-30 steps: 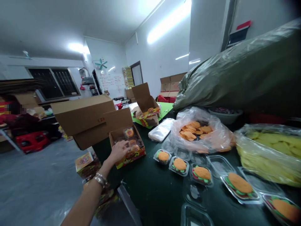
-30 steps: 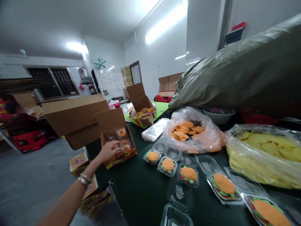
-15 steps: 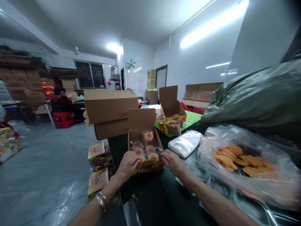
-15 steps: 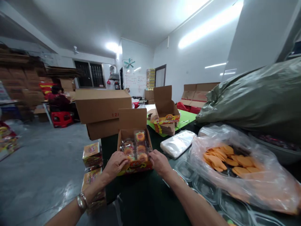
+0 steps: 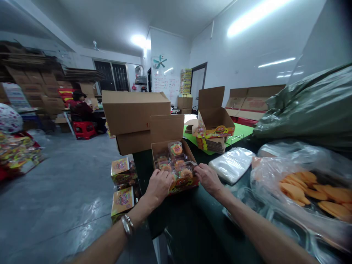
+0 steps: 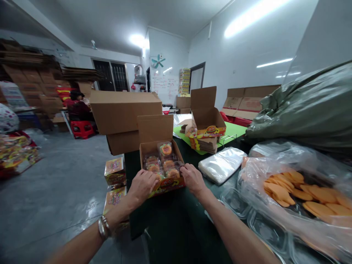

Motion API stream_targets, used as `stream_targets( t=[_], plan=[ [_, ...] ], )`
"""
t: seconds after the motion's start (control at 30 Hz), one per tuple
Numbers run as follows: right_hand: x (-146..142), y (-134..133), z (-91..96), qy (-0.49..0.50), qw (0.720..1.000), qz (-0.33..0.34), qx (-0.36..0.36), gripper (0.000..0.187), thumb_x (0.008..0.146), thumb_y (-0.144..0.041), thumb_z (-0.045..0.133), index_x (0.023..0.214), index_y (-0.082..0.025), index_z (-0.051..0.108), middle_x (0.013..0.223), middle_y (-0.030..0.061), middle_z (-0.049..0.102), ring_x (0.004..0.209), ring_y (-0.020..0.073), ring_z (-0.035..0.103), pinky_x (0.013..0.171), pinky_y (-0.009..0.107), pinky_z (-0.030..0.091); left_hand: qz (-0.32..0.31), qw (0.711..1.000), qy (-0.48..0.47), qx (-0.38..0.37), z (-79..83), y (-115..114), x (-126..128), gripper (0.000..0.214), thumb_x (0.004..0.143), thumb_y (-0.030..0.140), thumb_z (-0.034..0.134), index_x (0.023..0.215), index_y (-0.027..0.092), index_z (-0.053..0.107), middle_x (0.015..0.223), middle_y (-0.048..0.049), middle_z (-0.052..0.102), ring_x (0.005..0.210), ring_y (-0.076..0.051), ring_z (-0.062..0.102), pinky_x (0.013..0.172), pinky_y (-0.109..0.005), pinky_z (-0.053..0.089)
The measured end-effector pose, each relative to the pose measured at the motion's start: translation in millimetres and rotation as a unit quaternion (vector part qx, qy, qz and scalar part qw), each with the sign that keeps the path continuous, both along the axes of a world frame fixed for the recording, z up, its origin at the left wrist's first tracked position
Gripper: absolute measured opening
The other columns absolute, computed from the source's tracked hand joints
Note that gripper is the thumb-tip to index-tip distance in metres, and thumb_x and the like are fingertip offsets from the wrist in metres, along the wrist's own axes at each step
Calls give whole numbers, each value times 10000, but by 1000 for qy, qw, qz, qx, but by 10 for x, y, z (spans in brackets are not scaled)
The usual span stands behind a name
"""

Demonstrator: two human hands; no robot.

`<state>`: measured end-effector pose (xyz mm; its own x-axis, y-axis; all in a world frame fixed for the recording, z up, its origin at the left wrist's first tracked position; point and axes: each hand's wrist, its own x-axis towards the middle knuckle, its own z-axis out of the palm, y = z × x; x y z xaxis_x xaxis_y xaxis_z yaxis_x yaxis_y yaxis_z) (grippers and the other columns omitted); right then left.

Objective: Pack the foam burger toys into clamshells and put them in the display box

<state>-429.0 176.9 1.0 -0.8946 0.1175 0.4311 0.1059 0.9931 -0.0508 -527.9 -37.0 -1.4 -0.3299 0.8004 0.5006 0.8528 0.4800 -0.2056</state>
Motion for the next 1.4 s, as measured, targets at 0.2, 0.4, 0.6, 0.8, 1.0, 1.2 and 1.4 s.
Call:
stream_targets(
  t=[0.2, 0.4, 0.6, 0.8, 1.0, 1.2, 1.4],
  plan=[
    [-50, 28, 25, -8, 999, 31, 13, 116, 912, -105, 526, 879, -153, 626, 929, 26, 620, 895, 176, 576, 770, 317, 465, 12, 1000, -3, -28, 70, -2, 5, 158, 919, 205, 493, 857, 163, 632, 830, -59, 674, 804, -209, 592, 794, -377, 389],
    [-132, 80, 115, -29, 997, 60, 46, 99, 916, -171, 564, 851, -153, 637, 866, 8, 644, 823, 170, 599, 783, 345, 467, 13, 999, -16, -43, 145, 23, 3, 137, 894, 202, 521, 841, 195, 646, 841, -42, 683, 807, -206, 598, 784, -367, 385],
    [-242, 29, 154, -9, 997, 68, 31, 136, 909, -164, 547, 843, -199, 661, 933, 66, 672, 944, 219, 561, 856, 358, 353, -18, 995, -24, -94, 247, -7, -94, 89, 855, 221, 576, 803, 211, 648, 813, -16, 672, 768, -173, 596, 721, -299, 394],
    [-297, 167, -37, -26, 996, -24, -82, 117, 894, -260, 596, 960, -174, 637, 930, 84, 632, 834, 209, 581, 692, 288, 368, -15, 992, -44, -115, 237, 23, -142, 171, 914, 244, 488, 840, 206, 637, 833, -27, 659, 790, -176, 586, 719, -283, 406],
    [-169, 173, 69, -106, 991, 40, -71, 144, 922, -215, 537, 854, -209, 664, 937, 24, 606, 831, 148, 606, 691, 231, 395, -33, 989, -58, -130, 282, 59, -133, 172, 906, 242, 497, 798, 194, 622, 809, -27, 660, 794, -177, 581, 683, -272, 399],
    [141, -116, 55, -108, 993, 1, -51, 155, 865, -172, 593, 1019, -159, 583, 1125, 108, 542, 883, 200, 606, 691, 271, 434, -21, 993, -54, -104, 241, -33, -16, 207, 942, 285, 449, 874, 186, 617, 865, -48, 662, 843, -196, 581, 769, -313, 414],
    [604, -452, 100, -99, 993, -23, -55, 102, 924, -148, 525, 1005, -160, 586, 1086, 71, 591, 979, 201, 585, 792, 310, 483, -92, 989, -67, -96, 260, -368, 259, 222, 946, 250, 416, 913, 201, 629, 883, -42, 669, 853, -191, 586, 812, -320, 423]
  ],
)
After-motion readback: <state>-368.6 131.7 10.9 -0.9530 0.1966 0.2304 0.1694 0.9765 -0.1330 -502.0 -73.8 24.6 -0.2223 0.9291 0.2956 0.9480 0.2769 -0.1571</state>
